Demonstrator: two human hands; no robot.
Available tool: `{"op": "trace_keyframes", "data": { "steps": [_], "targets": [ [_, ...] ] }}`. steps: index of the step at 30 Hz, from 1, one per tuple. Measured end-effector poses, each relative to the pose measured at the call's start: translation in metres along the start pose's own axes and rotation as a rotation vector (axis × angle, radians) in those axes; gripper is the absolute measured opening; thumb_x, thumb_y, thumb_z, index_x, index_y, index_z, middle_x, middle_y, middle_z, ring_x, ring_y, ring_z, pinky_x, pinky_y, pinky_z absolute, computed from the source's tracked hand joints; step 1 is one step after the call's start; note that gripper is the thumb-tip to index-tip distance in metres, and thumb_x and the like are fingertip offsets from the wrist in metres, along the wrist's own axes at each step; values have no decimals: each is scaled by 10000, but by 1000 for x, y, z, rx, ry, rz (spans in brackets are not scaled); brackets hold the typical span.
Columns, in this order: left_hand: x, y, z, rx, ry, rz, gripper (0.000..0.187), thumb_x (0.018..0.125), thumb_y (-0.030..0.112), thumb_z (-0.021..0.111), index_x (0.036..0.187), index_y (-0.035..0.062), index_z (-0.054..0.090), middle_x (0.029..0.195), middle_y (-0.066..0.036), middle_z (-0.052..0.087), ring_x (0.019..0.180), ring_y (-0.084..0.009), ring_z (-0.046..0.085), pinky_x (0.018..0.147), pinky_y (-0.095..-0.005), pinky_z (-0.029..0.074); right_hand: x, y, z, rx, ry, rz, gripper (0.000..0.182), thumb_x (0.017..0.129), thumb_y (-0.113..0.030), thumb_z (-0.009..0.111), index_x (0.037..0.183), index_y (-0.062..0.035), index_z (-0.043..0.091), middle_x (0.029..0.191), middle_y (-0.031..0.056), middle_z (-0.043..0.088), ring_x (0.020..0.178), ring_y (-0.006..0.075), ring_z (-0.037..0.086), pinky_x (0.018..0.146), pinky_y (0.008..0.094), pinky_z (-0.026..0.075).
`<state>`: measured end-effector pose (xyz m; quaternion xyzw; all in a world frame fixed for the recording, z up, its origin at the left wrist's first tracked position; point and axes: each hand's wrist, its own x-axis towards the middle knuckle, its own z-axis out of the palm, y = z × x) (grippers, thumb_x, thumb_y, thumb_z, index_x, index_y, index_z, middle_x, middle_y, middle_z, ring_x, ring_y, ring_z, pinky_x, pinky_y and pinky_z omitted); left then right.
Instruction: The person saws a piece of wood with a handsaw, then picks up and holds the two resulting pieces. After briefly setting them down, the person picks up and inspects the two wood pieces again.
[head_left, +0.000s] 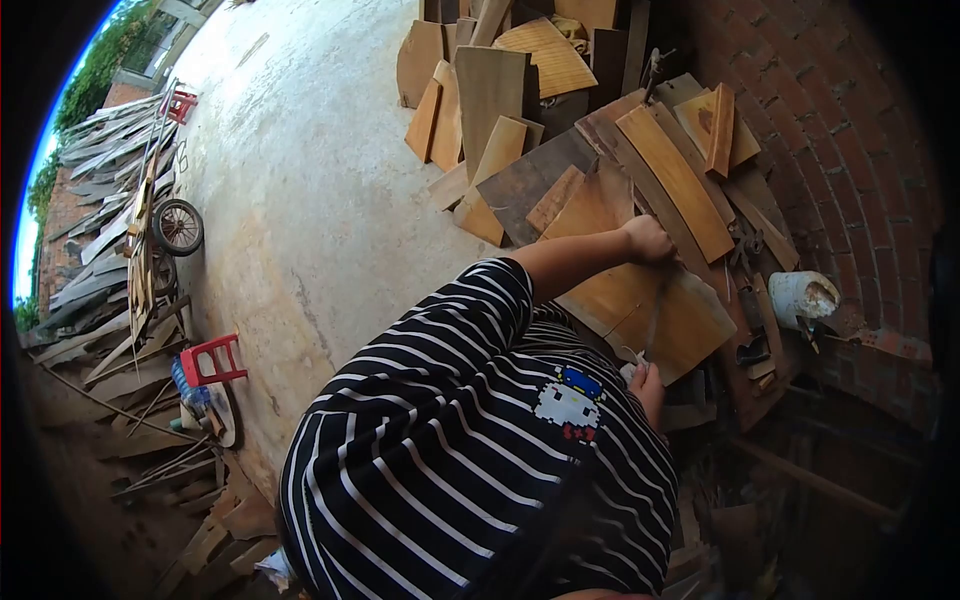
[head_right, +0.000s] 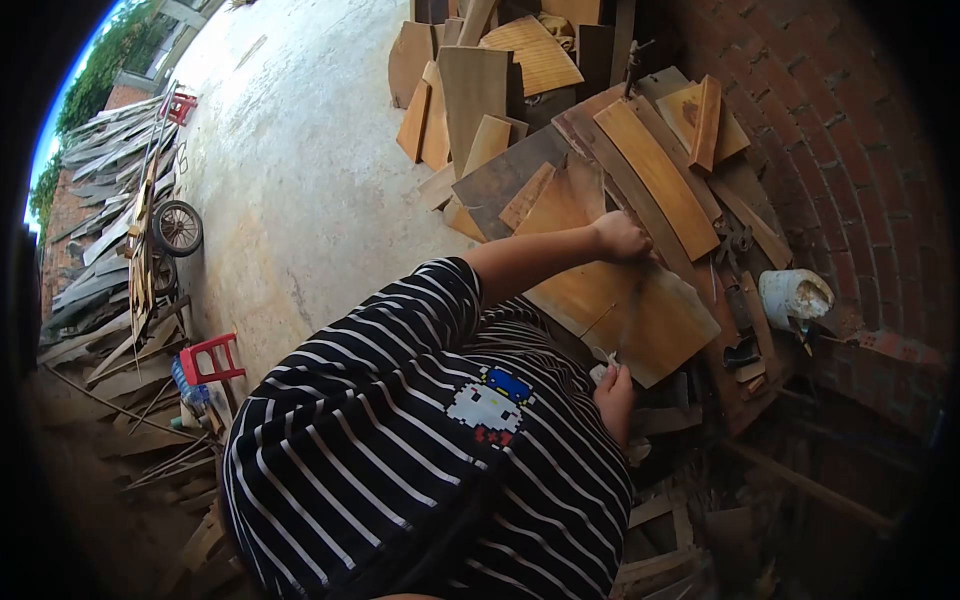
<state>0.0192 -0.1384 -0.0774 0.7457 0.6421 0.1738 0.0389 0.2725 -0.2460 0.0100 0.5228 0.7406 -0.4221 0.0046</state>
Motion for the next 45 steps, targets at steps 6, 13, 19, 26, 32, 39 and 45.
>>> {"op": "trace_keyframes", "data": {
  "steps": [6, 13, 19, 26, 32, 39, 45],
  "targets": [
    [8, 10, -26, -44, -289, -88, 476, 932, 488, 312, 917, 188, 682, 825, -89, 676, 763, -290, 657, 647, -407, 518, -7, -11, -4, 14, 27, 24, 263, 935, -224, 416, 919, 19, 514, 814, 270, 577, 809, 456, 566, 632, 456, 453],
    [9, 27, -11, -99, -238, 37, 424, 928, 429, 357, 1017, 121, 635, 868, -138, 667, 764, -290, 657, 614, -407, 530, -28, -36, -21, -45, -15, 203, 274, 933, -230, 405, 921, 10, 538, 851, 266, 590, 835, 453, 562, 670, 484, 449],
    [9, 25, -20, -83, -200, 74, 447, 910, 482, 396, 986, 115, 639, 835, -110, 669, 739, -271, 662, 582, -384, 530, 14, -24, 29, -27, 178, 168, 272, 939, -217, 401, 885, 15, 532, 830, 274, 596, 820, 448, 572, 674, 494, 460],
    [6, -5, -16, 17, -297, -145, 488, 895, 541, 391, 853, 135, 659, 717, -100, 667, 664, -267, 666, 584, -391, 529, 18, -48, 30, -72, 232, 122, 234, 934, -194, 415, 892, 7, 525, 762, 259, 606, 754, 439, 591, 626, 489, 478],
    [10, -7, -14, 24, -337, -153, 543, 863, 601, 395, 838, 140, 679, 762, -107, 674, 716, -269, 670, 622, -406, 537, 11, -42, 42, -74, 217, 203, 242, 932, -215, 423, 911, 2, 530, 769, 258, 601, 768, 444, 584, 632, 493, 475],
    [12, 14, -33, 16, -384, -169, 606, 750, 721, 457, 823, 167, 691, 764, -84, 677, 701, -263, 672, 604, -398, 535, 50, -41, 45, -91, 253, 218, 248, 933, -240, 417, 935, -16, 523, 790, 259, 616, 791, 437, 601, 663, 504, 488],
    [22, -5, -30, 38, -512, -294, 685, 751, 761, 405, 887, 157, 699, 851, -96, 686, 812, -260, 671, 676, -382, 523, -15, -40, 47, -41, 132, 300, 236, 931, -234, 424, 965, -23, 523, 768, 244, 618, 768, 430, 606, 659, 492, 490]
  ]
}}
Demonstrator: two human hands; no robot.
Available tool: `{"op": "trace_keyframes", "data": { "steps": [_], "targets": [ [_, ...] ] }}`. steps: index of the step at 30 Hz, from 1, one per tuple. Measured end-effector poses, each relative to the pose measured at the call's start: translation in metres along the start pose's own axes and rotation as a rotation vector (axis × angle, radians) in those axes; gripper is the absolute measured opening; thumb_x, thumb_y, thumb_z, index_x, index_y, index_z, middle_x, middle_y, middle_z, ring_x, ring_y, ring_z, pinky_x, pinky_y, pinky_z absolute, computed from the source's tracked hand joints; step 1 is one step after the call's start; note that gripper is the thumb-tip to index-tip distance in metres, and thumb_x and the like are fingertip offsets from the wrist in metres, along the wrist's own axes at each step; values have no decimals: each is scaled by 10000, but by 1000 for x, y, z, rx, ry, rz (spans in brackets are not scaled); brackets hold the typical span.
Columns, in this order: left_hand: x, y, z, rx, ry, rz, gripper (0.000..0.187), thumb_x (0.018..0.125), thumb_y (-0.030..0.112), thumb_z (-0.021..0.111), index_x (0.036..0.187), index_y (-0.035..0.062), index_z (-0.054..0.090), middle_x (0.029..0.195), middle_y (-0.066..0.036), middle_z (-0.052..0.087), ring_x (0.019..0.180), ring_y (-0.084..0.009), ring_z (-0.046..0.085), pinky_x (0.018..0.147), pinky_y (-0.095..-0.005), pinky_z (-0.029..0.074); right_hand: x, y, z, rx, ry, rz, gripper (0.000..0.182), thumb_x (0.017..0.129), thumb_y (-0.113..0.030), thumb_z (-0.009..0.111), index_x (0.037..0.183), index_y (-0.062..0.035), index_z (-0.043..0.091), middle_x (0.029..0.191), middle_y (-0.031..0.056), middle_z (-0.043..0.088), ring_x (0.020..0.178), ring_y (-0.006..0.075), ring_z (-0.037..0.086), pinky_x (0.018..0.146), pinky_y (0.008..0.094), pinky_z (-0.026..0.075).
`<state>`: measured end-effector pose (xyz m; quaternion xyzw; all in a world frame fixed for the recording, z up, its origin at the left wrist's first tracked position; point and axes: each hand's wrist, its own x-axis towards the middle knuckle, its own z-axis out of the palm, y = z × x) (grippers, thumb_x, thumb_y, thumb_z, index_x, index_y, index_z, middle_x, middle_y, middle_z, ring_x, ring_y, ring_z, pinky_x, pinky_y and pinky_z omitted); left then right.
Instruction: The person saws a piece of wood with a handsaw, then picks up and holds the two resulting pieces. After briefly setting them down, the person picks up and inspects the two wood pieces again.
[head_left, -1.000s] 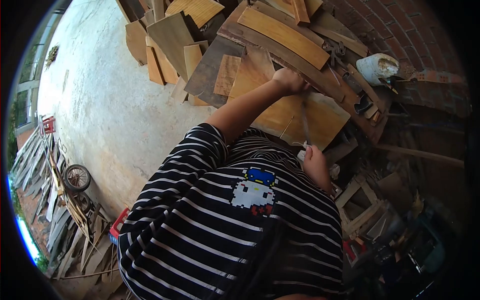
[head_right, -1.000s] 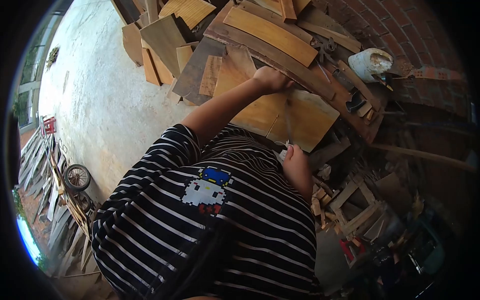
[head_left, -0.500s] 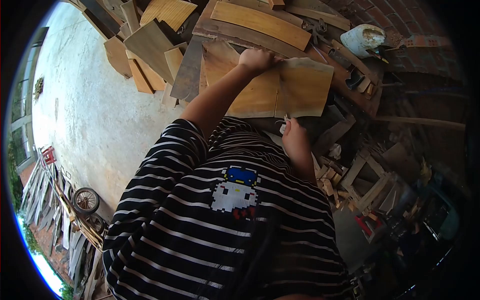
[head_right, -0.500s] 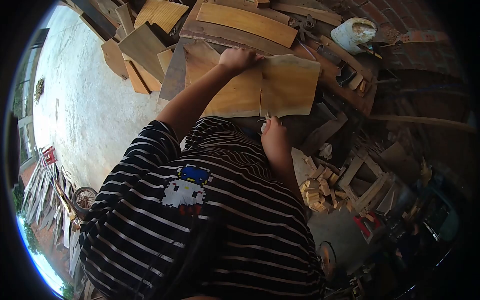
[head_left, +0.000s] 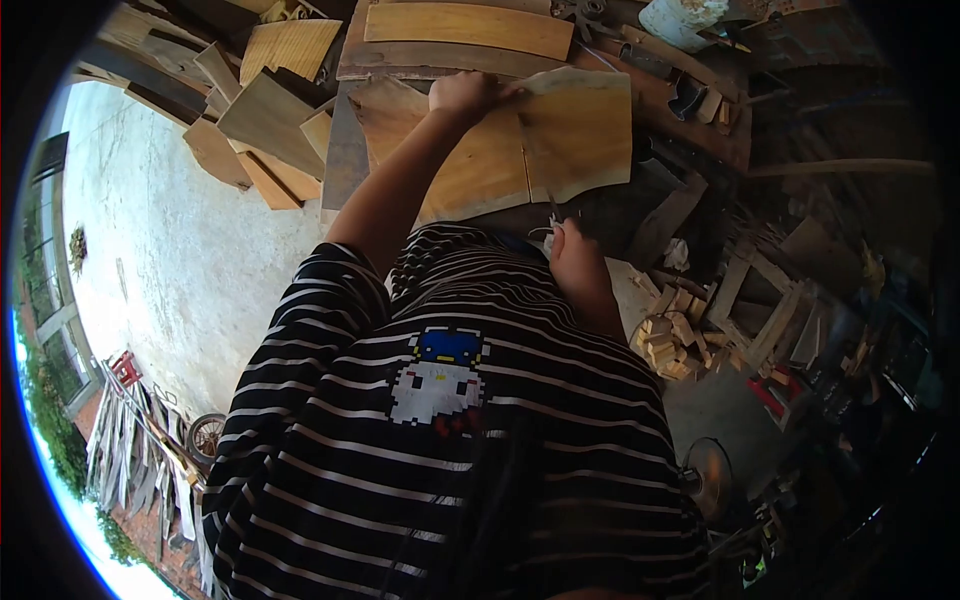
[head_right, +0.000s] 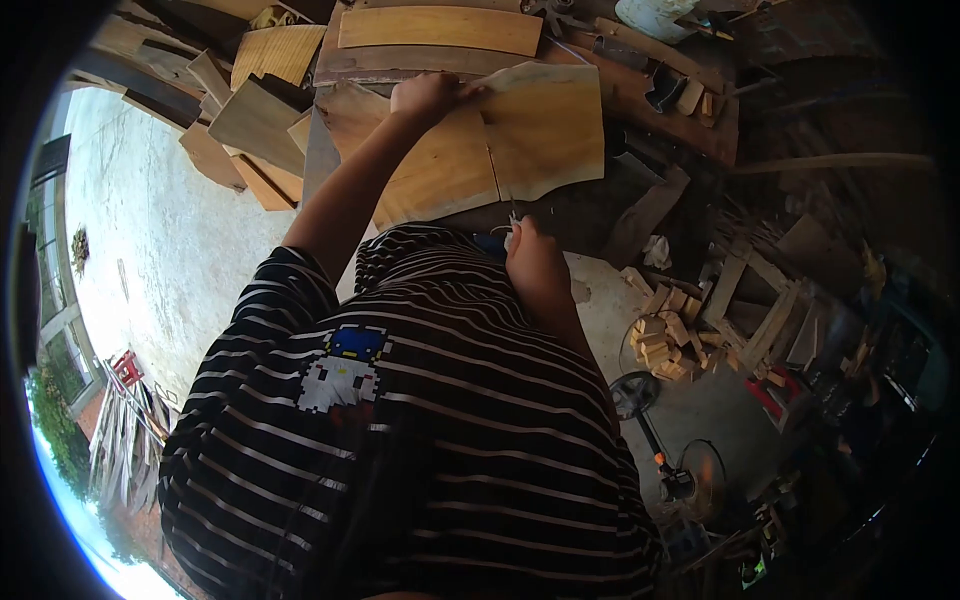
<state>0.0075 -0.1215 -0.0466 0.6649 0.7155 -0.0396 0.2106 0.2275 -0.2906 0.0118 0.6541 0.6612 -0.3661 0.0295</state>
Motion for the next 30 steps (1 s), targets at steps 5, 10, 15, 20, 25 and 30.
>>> {"op": "trace_keyframes", "data": {
  "steps": [5, 10, 15, 20, 25, 30],
  "targets": [
    [-7, 3, -5, 28, 30, 0, 670, 757, 761, 388, 923, 184, 685, 859, -86, 684, 824, -267, 665, 690, -398, 520, 60, -11, 16, 96, 133, -83, 234, 930, -230, 426, 950, -20, 528, 761, 246, 616, 761, 423, 608, 656, 492, 489],
    [-14, 8, -5, 67, 44, 66, 651, 771, 740, 393, 924, 178, 685, 877, -76, 687, 840, -265, 665, 701, -403, 521, 14, -14, -4, 88, 70, -57, 236, 924, -228, 438, 927, -14, 535, 771, 246, 616, 768, 423, 606, 663, 494, 487],
    [-4, 11, -2, 88, -3, 90, 647, 780, 734, 384, 940, 181, 679, 879, -78, 686, 847, -267, 663, 701, -398, 518, 37, 6, 18, 171, 165, -77, 229, 919, -220, 456, 891, -7, 533, 766, 256, 597, 790, 446, 577, 652, 503, 463],
    [3, -4, 6, 48, -6, 18, 692, 773, 762, 352, 921, 164, 668, 883, -97, 675, 855, -284, 651, 742, -427, 496, 52, -12, 18, 153, 165, -95, 240, 921, -226, 452, 888, -6, 541, 777, 256, 600, 799, 442, 579, 660, 500, 469],
    [2, -3, 2, 37, -23, -33, 685, 772, 759, 358, 946, 175, 671, 891, -83, 677, 869, -273, 649, 745, -427, 490, 12, -15, -9, 78, 19, -28, 259, 924, -237, 438, 933, 4, 533, 787, 256, 614, 789, 416, 612, 688, 488, 493],
    [-3, -2, -5, 32, -37, -23, 669, 778, 752, 360, 952, 186, 672, 893, -80, 677, 888, -271, 646, 744, -421, 494, 70, -30, 17, 68, 121, -62, 254, 919, -228, 446, 948, 5, 542, 823, 237, 628, 818, 409, 616, 713, 482, 499]
  ]
}}
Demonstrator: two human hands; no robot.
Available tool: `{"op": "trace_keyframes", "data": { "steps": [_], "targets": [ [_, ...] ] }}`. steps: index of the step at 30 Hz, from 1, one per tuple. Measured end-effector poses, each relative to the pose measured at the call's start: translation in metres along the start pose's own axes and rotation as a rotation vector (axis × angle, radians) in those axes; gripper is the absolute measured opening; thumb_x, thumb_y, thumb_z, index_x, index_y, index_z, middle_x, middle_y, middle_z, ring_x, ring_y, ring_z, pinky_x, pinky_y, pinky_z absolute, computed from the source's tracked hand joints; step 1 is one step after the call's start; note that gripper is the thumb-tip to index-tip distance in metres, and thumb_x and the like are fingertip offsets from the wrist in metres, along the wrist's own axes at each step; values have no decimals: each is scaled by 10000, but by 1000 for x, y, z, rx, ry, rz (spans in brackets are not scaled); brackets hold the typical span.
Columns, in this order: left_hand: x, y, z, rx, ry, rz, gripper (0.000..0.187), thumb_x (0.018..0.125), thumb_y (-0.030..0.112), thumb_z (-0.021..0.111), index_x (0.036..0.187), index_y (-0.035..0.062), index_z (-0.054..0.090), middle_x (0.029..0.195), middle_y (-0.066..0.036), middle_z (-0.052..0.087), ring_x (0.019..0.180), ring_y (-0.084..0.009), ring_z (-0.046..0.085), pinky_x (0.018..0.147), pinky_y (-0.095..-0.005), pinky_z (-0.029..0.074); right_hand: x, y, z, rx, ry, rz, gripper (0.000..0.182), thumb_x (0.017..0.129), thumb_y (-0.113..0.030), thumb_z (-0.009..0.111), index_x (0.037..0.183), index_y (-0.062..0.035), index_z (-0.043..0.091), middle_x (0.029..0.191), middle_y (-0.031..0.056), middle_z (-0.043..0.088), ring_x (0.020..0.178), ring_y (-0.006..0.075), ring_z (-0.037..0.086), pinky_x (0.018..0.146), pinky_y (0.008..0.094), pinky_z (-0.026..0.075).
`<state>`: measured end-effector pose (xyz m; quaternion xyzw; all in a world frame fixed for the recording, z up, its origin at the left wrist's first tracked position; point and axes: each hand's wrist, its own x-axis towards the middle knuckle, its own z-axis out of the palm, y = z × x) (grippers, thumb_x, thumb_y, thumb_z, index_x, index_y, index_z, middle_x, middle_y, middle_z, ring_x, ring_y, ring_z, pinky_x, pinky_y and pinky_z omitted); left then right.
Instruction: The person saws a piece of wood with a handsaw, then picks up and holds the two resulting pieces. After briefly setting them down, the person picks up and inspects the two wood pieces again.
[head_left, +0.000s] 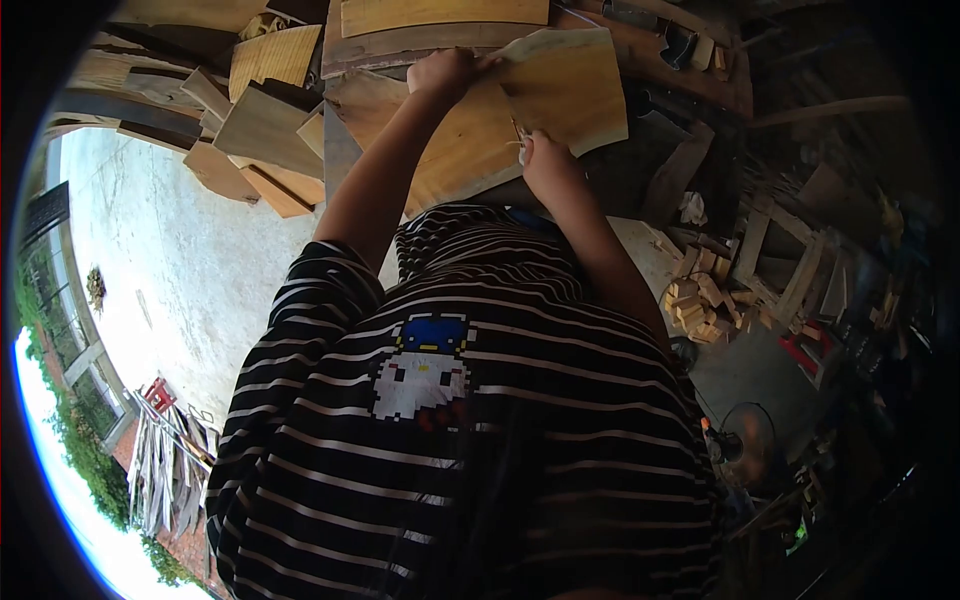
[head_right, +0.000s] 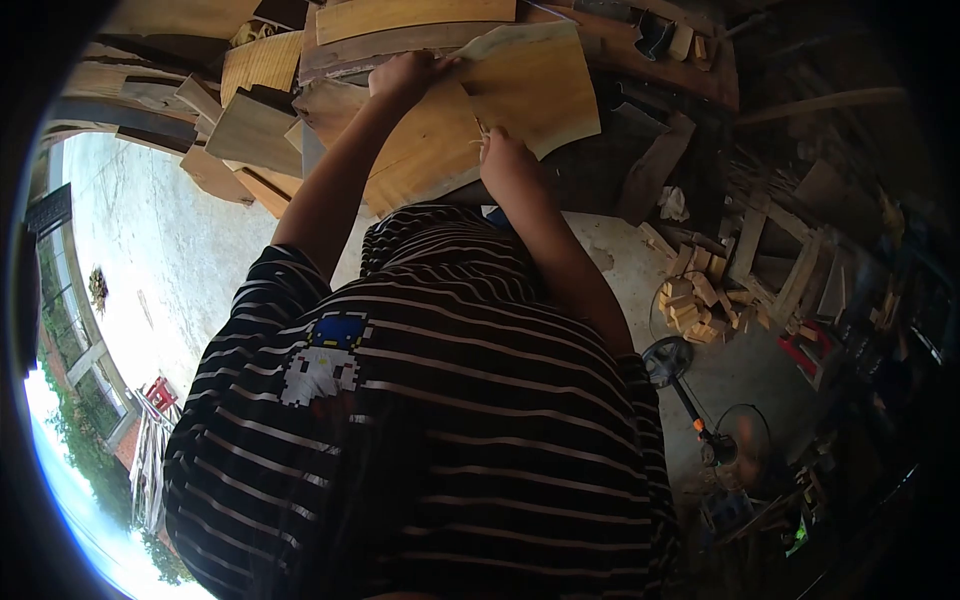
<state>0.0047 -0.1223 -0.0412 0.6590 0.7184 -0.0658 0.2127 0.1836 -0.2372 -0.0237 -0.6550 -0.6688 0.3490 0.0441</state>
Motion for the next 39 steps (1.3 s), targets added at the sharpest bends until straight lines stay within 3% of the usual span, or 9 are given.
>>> {"op": "trace_keyframes", "data": {
  "steps": [6, 10, 17, 21, 23, 27, 33, 39],
  "targets": [
    [-15, 10, 3, 46, 56, 75, 672, 763, 763, 380, 938, 192, 689, 907, -74, 683, 892, -251, 653, 735, -388, 503, -45, 2, -25, -27, -38, 0, 271, 928, -240, 428, 899, -1, 552, 796, 253, 607, 796, 427, 593, 685, 487, 475],
    [2, -3, 4, 6, -35, 49, 700, 766, 768, 365, 952, 172, 681, 904, -89, 681, 899, -261, 651, 756, -385, 499, -85, 12, -47, -6, -112, 59, 267, 932, -229, 423, 879, 3, 546, 754, 256, 596, 772, 430, 590, 656, 483, 469],
    [0, -6, 3, -3, -24, 56, 719, 774, 768, 345, 964, 159, 675, 901, -100, 679, 893, -264, 654, 755, -403, 499, -21, 7, 8, 58, 67, 12, 272, 924, -243, 433, 916, 3, 548, 791, 235, 625, 789, 410, 613, 694, 483, 488],
    [-12, 0, -3, 21, -40, 57, 736, 770, 780, 323, 952, 150, 657, 899, -102, 670, 904, -279, 640, 766, -438, 493, -36, -6, -4, 32, 45, -1, 253, 925, -236, 441, 928, -8, 551, 787, 245, 618, 792, 431, 596, 685, 489, 489],
    [-10, -2, 1, 30, -37, 57, 729, 777, 772, 322, 955, 149, 656, 904, -103, 670, 909, -280, 639, 767, -438, 493, -58, -7, -32, 5, -103, 41, 263, 926, -230, 423, 942, 5, 540, 817, 249, 623, 803, 407, 618, 703, 483, 495],
    [0, -2, 3, 34, -51, 94, 712, 795, 753, 320, 957, 146, 654, 917, -106, 668, 919, -286, 637, 772, -438, 492, -65, 3, -22, -32, -85, 75, 268, 927, -229, 422, 951, 9, 544, 818, 251, 622, 800, 404, 620, 699, 485, 495],
    [4, -5, 5, 67, -72, 41, 696, 784, 754, 353, 987, 166, 665, 935, -100, 675, 913, -269, 648, 768, -406, 499, -15, 9, 10, 120, 92, -58, 267, 925, -241, 440, 915, -3, 560, 777, 244, 615, 785, 433, 595, 683, 491, 477],
    [4, -4, 4, 62, -82, 63, 704, 779, 760, 354, 1006, 170, 663, 949, -100, 674, 928, -272, 644, 777, -405, 498, -63, 6, -22, 22, -146, 98, 288, 934, -237, 416, 938, 23, 540, 784, 257, 618, 794, 424, 614, 712, 484, 494]
  ]
}}
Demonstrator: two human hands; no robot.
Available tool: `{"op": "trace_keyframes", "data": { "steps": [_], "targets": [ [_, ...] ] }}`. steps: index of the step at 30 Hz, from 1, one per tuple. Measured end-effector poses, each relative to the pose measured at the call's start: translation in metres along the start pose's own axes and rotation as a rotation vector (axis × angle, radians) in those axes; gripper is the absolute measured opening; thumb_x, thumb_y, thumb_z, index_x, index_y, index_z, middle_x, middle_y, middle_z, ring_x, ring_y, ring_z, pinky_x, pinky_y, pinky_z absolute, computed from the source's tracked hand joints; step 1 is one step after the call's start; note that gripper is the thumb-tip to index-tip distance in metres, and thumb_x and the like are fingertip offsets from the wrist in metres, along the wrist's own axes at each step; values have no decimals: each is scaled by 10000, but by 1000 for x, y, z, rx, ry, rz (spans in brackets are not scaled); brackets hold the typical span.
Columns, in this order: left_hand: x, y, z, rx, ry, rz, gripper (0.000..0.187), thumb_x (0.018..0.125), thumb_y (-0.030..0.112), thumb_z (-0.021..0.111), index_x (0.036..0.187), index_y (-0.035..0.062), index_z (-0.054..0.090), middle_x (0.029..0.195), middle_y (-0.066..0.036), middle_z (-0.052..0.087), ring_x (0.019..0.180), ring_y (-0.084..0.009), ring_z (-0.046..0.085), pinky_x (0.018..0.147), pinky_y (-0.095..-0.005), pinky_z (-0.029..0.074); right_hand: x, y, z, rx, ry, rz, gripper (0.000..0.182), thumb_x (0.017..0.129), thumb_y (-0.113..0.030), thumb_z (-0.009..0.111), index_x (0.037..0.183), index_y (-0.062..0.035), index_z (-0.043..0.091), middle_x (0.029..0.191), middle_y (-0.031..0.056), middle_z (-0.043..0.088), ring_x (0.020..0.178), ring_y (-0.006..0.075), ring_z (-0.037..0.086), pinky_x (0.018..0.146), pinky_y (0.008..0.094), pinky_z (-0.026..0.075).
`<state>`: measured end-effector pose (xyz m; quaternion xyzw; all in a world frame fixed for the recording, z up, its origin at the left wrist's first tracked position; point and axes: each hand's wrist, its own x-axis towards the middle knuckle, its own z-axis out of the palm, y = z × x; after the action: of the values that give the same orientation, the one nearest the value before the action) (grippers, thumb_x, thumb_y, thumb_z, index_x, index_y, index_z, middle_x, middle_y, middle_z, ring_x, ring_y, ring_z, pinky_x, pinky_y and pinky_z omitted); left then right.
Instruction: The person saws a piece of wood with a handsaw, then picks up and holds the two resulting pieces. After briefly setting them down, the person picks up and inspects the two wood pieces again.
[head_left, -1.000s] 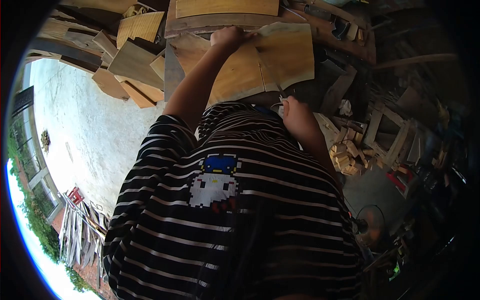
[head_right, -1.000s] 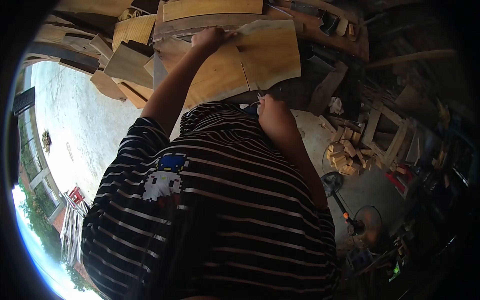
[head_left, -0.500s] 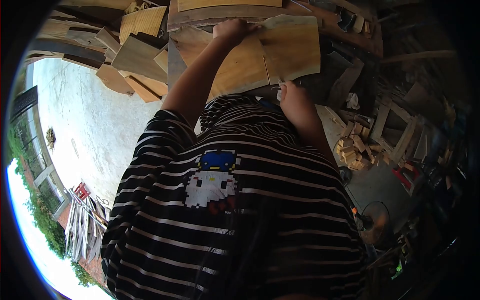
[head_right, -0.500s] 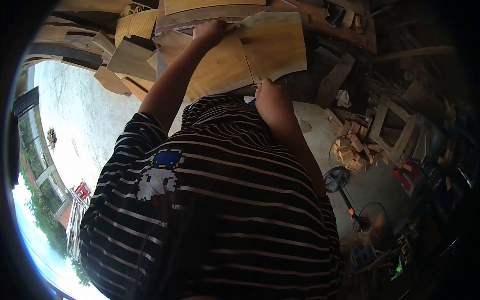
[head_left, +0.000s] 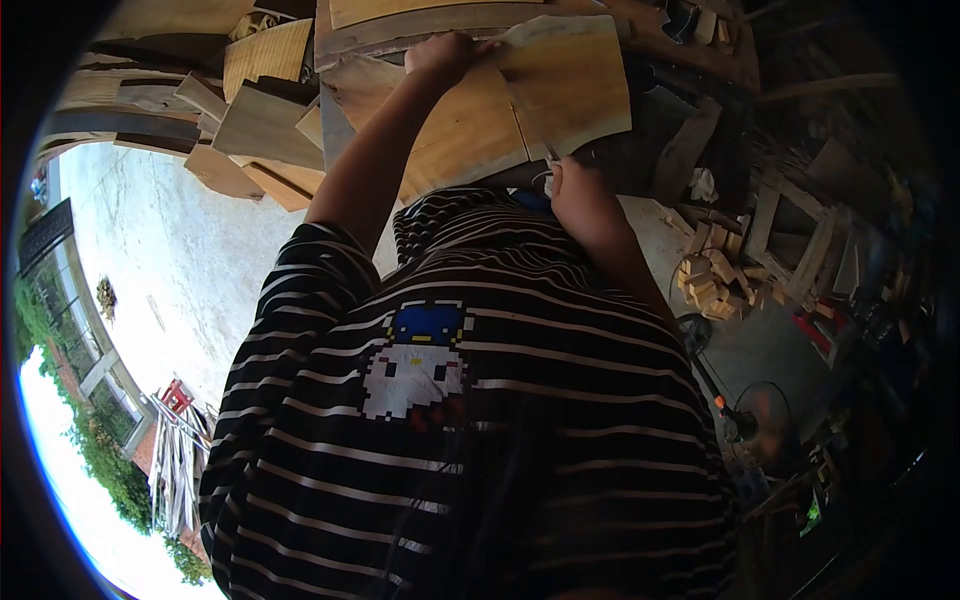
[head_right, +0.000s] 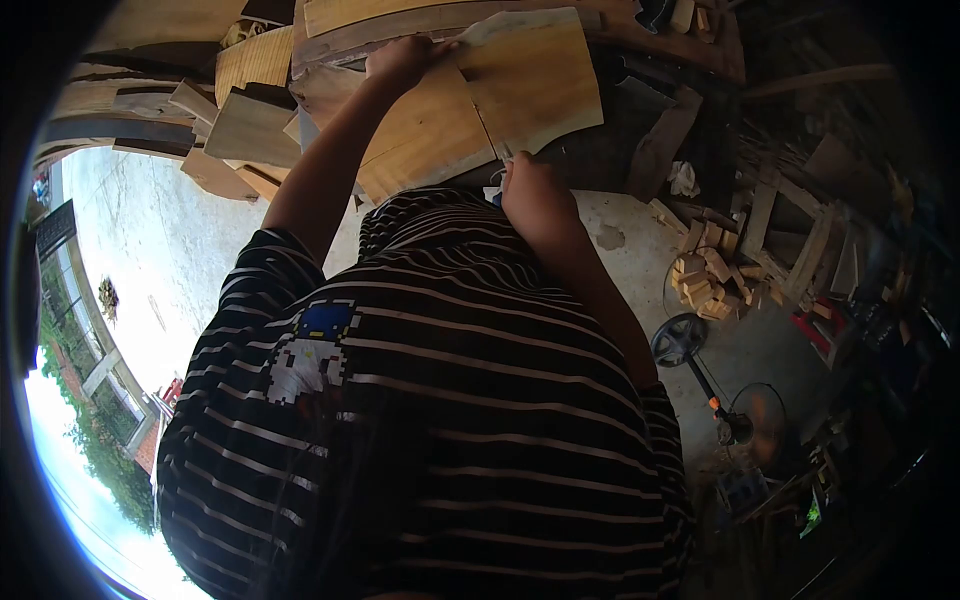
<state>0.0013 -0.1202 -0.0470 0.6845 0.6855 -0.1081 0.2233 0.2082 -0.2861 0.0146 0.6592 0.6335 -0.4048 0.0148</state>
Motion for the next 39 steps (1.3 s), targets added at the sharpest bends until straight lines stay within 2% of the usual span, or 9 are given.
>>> {"op": "trace_keyframes", "data": {
  "steps": [5, 12, 17, 22, 24, 27, 30, 36, 39],
  "targets": [
    [2, -4, 4, -20, 31, 32, 720, 769, 766, 365, 1003, 154, 663, 957, -107, 672, 931, -271, 641, 783, -403, 495, 63, -11, 18, 41, 111, -110, 291, 935, -240, 414, 954, 25, 533, 817, 258, 619, 822, 412, 615, 719, 486, 493],
    [2, -2, 1, -27, 9, 10, 713, 769, 765, 366, 985, 158, 670, 966, -94, 672, 957, -259, 633, 796, -400, 490, 3, 0, 6, -2, -10, 4, 289, 929, -243, 421, 952, 23, 531, 827, 258, 620, 827, 410, 612, 724, 483, 493],
    [-1, 1, -1, -47, 11, 19, 716, 767, 768, 360, 965, 157, 675, 964, -94, 672, 950, -260, 635, 801, -402, 487, 73, -2, 30, 88, 200, -141, 259, 919, -226, 444, 910, 9, 554, 781, 251, 612, 774, 440, 594, 678, 486, 478],
    [-1, -2, 3, -45, 19, -11, 697, 773, 763, 364, 1019, 177, 650, 949, -109, 666, 889, -298, 646, 765, -436, 496, 7, 4, 3, 48, 117, -93, 264, 917, -219, 443, 885, 13, 565, 781, 248, 612, 781, 436, 595, 675, 476, 481],
    [-1, 5, -6, -132, 33, -10, 545, 806, 590, 505, 1010, 102, 639, 936, -152, 663, 835, -331, 639, 698, -432, 499, 4, 4, -1, 16, 68, -10, 259, 913, -216, 450, 876, 11, 568, 778, 245, 613, 792, 429, 597, 684, 468, 482],
    [5, 3, 7, -167, 209, 28, 627, 787, 655, 483, 969, 81, 659, 952, -170, 657, 837, -341, 633, 714, -451, 488, 48, 8, 24, 59, 197, -84, 262, 915, -220, 448, 877, 11, 566, 776, 247, 614, 793, 423, 601, 693, 477, 482],
    [0, 2, -6, -112, 24, -34, 616, 798, 650, 470, 931, 85, 676, 966, -174, 654, 848, -338, 633, 724, -450, 489, 51, -10, 21, 48, 148, -74, 265, 917, -224, 446, 884, 10, 566, 783, 253, 612, 794, 425, 598, 694, 479, 483],
    [0, 4, -2, -94, 164, 7, 633, 805, 665, 444, 912, 87, 681, 931, -165, 662, 856, -346, 637, 727, -458, 494, -3, -11, -10, -24, -34, 65, 286, 929, -239, 427, 950, 13, 561, 874, 248, 624, 858, 399, 616, 750, 464, 495],
    [-3, 7, -3, -35, 141, 47, 647, 792, 682, 447, 929, 92, 674, 914, -156, 666, 845, -347, 639, 710, -455, 502, 47, -4, 19, 26, 115, -62, 283, 927, -234, 425, 961, 10, 563, 877, 242, 625, 861, 398, 615, 751, 460, 497]
  ]
}}
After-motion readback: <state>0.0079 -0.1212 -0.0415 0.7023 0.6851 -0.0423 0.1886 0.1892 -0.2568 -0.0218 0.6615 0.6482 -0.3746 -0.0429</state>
